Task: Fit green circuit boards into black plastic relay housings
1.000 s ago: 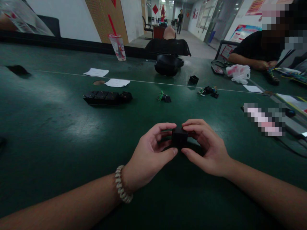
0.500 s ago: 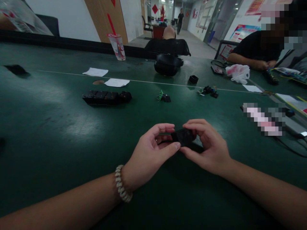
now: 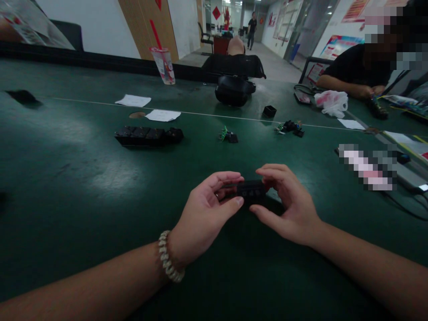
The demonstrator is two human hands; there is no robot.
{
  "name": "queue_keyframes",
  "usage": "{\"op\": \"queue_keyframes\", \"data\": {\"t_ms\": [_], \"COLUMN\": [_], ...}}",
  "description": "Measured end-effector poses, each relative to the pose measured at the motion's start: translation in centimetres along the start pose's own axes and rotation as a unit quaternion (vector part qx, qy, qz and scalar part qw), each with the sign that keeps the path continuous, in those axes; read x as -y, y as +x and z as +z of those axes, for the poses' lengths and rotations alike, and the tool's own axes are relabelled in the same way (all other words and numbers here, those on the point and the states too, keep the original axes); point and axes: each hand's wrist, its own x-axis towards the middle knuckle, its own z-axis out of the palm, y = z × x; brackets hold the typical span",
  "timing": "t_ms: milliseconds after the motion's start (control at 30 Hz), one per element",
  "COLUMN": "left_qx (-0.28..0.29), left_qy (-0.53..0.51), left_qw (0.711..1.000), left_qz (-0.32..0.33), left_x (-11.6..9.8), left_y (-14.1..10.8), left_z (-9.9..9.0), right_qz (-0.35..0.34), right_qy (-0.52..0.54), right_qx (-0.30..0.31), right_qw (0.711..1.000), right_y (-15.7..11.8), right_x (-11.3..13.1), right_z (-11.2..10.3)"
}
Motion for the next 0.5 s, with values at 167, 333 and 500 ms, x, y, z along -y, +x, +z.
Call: {"op": "queue_keyframes", "data": {"t_ms": [167, 333, 500], "left_qx": [-0.007, -0.012, -0.009], "left_qy": [-0.005, -0.008, -0.003], "left_qw": [1.0, 1.0, 1.0], "left_qz": [0.014, 0.017, 0.016], "left_x": [0.0, 0.17, 0.24], "left_y": [0.15, 0.33, 0.21], "left_z": [0.03, -0.06, -0.2], "right_qz": [0.024, 0.05, 0.049], "right_qy": [0.033, 0.03, 0.024], "right_qx": [0.025, 0.029, 0.036], "right_qw": [0.999, 0.998, 0.998], "right_y": [-0.07, -0.19, -0.18], "right_x": [-0.15, -0.13, -0.04], "right_z": [0.02, 0.03, -0.06]}}
